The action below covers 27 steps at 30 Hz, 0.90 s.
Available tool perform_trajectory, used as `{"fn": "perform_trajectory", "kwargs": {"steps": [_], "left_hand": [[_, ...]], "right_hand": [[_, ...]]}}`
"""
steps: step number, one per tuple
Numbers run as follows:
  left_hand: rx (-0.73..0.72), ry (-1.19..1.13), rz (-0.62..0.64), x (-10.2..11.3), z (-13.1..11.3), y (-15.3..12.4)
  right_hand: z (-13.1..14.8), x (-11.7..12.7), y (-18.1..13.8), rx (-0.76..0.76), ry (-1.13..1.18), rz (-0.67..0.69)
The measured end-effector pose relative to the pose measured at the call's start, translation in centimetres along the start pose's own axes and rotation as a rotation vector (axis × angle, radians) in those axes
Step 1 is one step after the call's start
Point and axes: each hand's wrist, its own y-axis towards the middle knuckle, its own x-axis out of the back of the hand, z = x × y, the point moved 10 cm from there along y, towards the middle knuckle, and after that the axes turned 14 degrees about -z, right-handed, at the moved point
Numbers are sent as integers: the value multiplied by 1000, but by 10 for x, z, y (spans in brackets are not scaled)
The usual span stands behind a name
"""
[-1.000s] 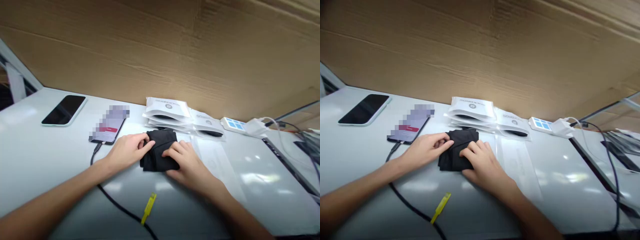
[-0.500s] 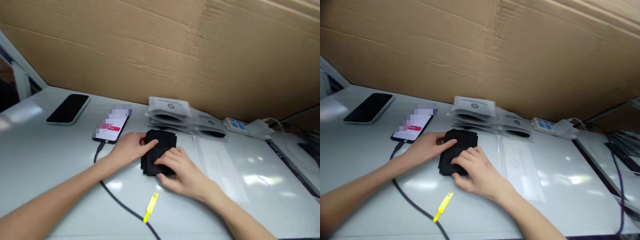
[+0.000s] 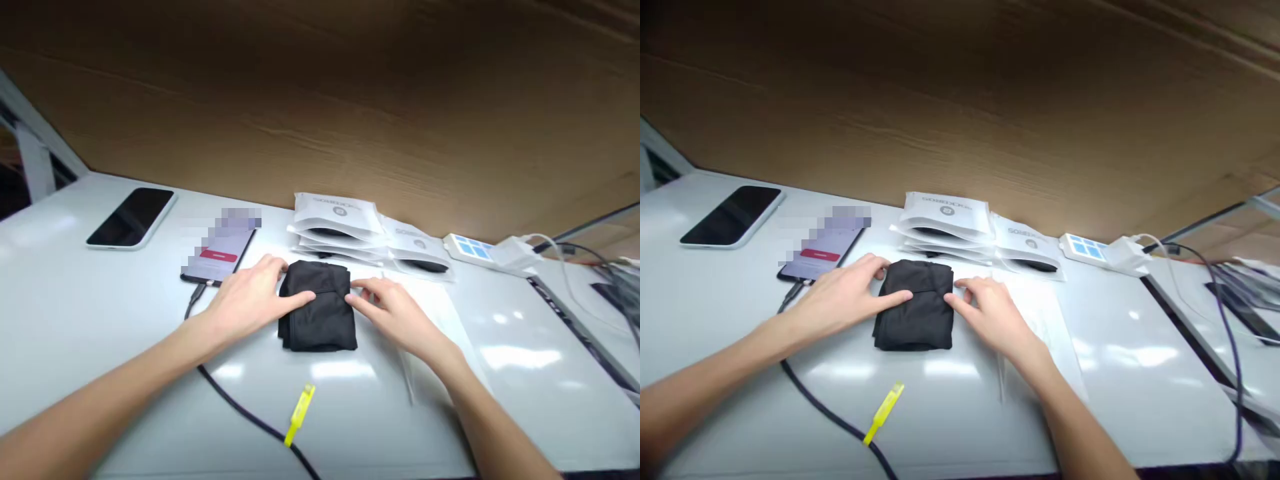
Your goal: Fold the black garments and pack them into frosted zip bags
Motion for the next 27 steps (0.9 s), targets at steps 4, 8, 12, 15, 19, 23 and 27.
{"fn": "perform_trajectory", "kwargs": {"steps": [4,8,12,15,19,23,27], "left_hand": [[-59,-222,42,-3,-12,-3],[-4,-492,98,-11,-16,-5],[156,-925,129,-18,-17,-7],[335,-1165,157,-21,-15,-11],[399,-1330,371,-26,-31,-22],[563,-1468,493,-35,-32,-29],[736,-1544,441,-41,-21,-30]], "right_hand": [[14,-7,-4,32,81,26],[12,-7,-6,-42,207,21],[11,-16,-9,-143,436,49],[17,-19,-10,-171,602,41],[22,0,-10,-82,522,70],[-8,45,-3,-25,121,-12],[-50,68,4,-114,-151,-107]]}}
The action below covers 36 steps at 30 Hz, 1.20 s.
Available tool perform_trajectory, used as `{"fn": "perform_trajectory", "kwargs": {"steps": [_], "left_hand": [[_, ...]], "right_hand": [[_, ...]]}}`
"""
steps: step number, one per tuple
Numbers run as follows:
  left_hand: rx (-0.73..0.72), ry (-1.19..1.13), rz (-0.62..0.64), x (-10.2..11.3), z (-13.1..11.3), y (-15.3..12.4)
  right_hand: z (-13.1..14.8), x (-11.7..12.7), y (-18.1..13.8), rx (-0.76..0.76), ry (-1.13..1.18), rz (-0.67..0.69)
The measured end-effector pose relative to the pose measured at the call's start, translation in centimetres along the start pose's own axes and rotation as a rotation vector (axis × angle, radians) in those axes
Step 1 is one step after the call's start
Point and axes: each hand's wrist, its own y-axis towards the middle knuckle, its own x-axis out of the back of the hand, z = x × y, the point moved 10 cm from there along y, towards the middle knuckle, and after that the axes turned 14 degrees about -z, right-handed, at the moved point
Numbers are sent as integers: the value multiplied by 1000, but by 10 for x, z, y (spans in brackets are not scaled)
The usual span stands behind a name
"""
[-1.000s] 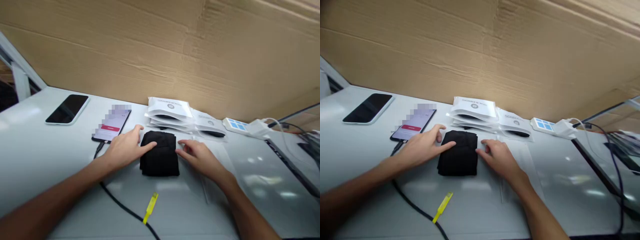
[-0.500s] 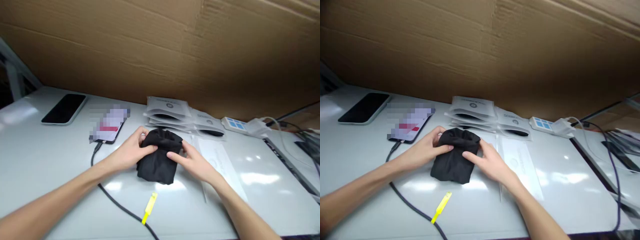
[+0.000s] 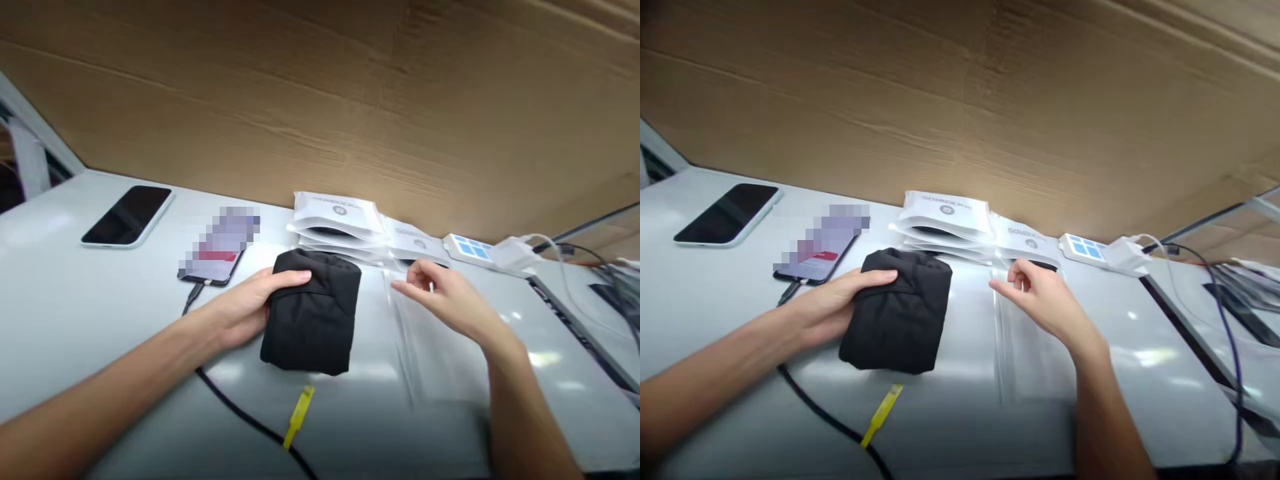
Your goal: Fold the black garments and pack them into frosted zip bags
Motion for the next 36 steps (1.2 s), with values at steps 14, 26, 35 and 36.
{"fn": "perform_trajectory", "kwargs": {"steps": [14,26,35,36], "left_hand": [[55,-64,-47,3,2,-3],[-165,447,501,-43,8,-34],[-610,861,181,-37,-6,-25],[-640,867,165,-38,-6,-26]], "right_hand": [[2,-33,-8,22,50,150],[81,-22,-32,59,606,-63],[103,-5,-45,375,517,-159],[107,-5,-48,416,503,-158]]}}
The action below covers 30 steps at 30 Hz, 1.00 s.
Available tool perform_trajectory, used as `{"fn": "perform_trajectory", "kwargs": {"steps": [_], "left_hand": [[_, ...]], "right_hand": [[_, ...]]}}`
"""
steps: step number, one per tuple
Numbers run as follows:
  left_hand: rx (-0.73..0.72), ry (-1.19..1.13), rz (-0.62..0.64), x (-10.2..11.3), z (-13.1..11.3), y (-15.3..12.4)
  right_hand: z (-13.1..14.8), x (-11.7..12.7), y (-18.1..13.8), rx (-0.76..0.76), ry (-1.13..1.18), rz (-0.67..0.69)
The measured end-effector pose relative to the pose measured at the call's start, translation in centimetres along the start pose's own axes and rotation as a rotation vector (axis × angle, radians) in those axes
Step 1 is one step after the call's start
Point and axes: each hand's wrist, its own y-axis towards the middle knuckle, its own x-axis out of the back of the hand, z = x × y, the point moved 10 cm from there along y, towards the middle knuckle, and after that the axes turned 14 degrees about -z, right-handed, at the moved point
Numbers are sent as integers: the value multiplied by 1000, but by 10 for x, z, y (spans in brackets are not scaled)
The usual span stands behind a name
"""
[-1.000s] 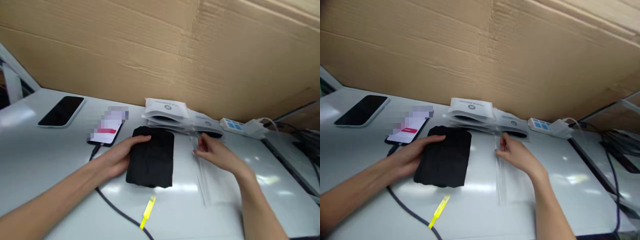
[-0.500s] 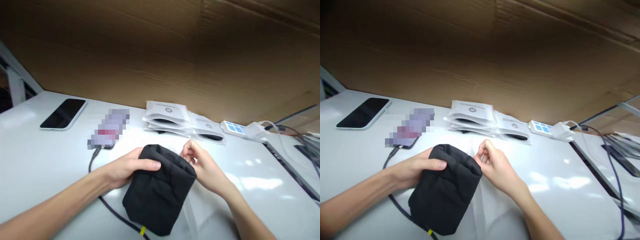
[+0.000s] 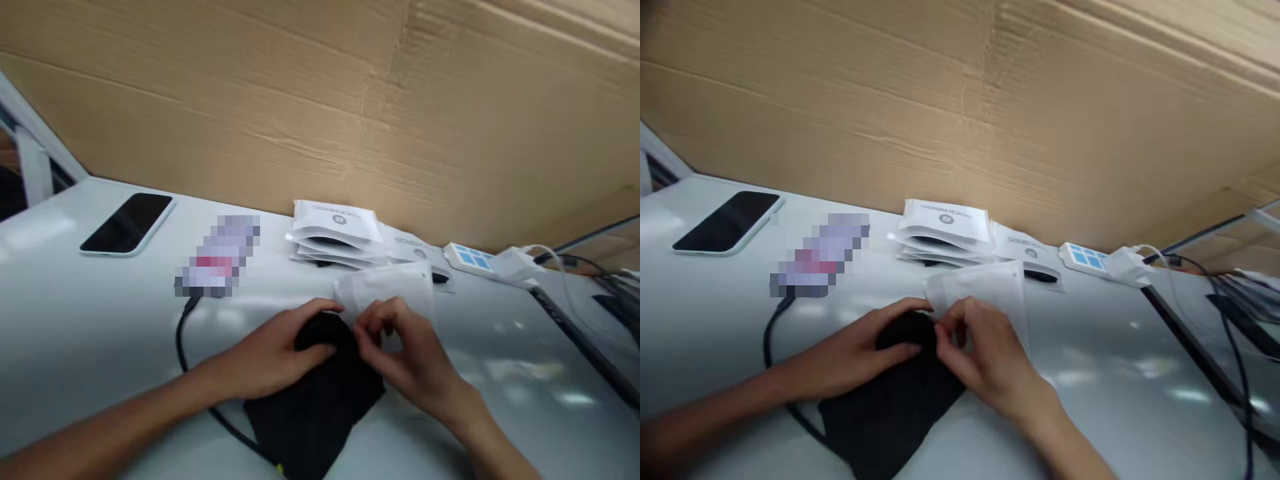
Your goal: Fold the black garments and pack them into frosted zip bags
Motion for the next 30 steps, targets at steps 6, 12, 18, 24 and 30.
{"fn": "perform_trajectory", "kwargs": {"steps": [6,12,18,24,30], "left_hand": [[-31,115,29,-11,-7,-4],[-27,115,-15,-1,-2,-1],[45,179,-165,28,11,7],[188,143,-208,35,20,8],[360,-314,-85,8,30,4]], "right_hand": [[20,-14,-4,163,-90,93],[-1,-14,-2,44,-213,136],[-18,-22,-4,-52,-277,254],[-11,-25,-3,-48,-229,195],[-6,-16,-4,-37,-199,8]]}}
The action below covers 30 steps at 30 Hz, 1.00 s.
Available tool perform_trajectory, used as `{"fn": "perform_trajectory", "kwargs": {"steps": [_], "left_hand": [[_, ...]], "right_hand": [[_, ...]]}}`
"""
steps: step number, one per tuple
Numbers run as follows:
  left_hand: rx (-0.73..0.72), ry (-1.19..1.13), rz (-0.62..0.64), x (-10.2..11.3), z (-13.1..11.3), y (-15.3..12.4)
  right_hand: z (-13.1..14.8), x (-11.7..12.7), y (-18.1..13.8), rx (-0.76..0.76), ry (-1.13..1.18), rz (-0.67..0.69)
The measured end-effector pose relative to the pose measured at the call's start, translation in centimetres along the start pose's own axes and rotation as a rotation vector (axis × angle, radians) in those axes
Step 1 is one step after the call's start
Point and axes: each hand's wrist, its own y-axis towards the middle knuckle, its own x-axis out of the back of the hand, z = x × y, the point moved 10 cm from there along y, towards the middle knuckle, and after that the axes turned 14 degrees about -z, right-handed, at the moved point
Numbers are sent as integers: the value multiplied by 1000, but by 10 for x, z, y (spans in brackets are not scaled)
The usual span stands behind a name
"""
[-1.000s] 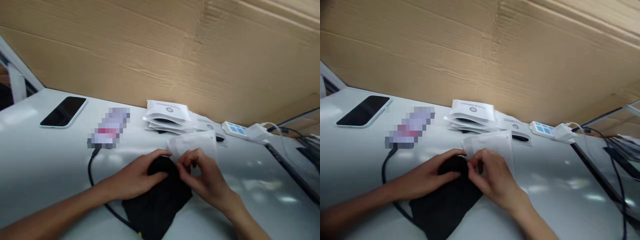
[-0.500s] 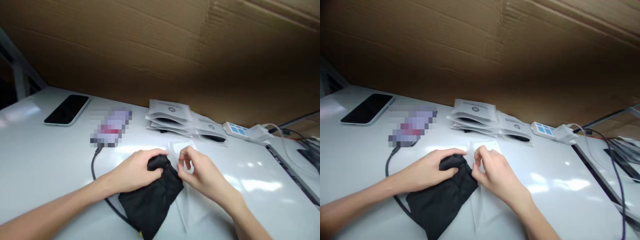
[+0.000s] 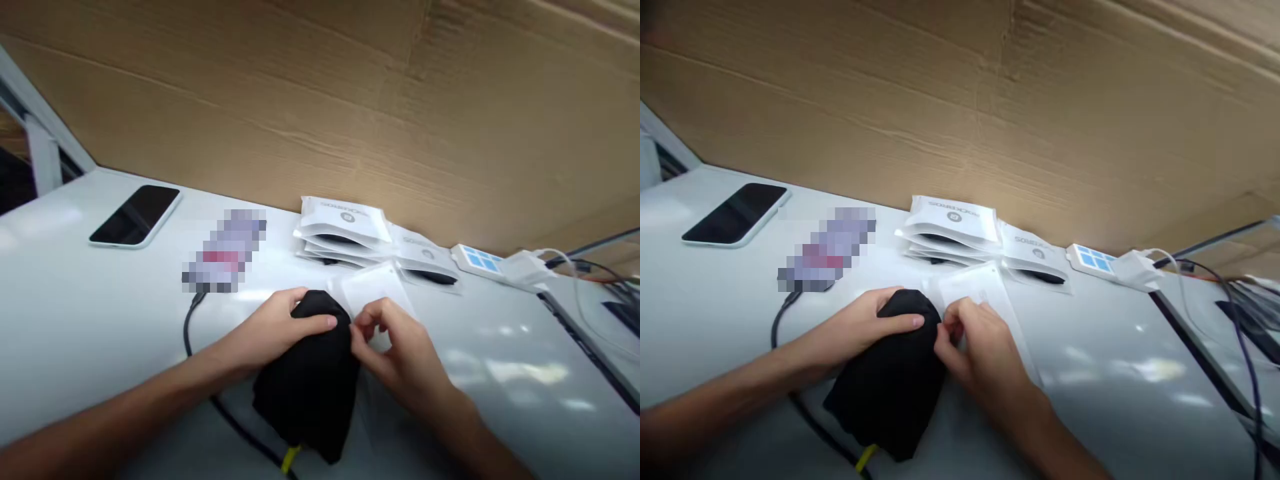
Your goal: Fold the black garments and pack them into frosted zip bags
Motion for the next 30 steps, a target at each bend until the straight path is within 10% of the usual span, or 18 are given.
{"fn": "perform_trajectory", "kwargs": {"steps": [8,20,30], "left_hand": [[-171,-48,69,-11,-19,-11],[-240,178,249,-36,-17,-24],[-149,-127,100,-12,-15,-5]], "right_hand": [[7,25,0,62,27,-200],[53,13,-12,266,137,-124],[73,20,-15,392,151,-44]]}}
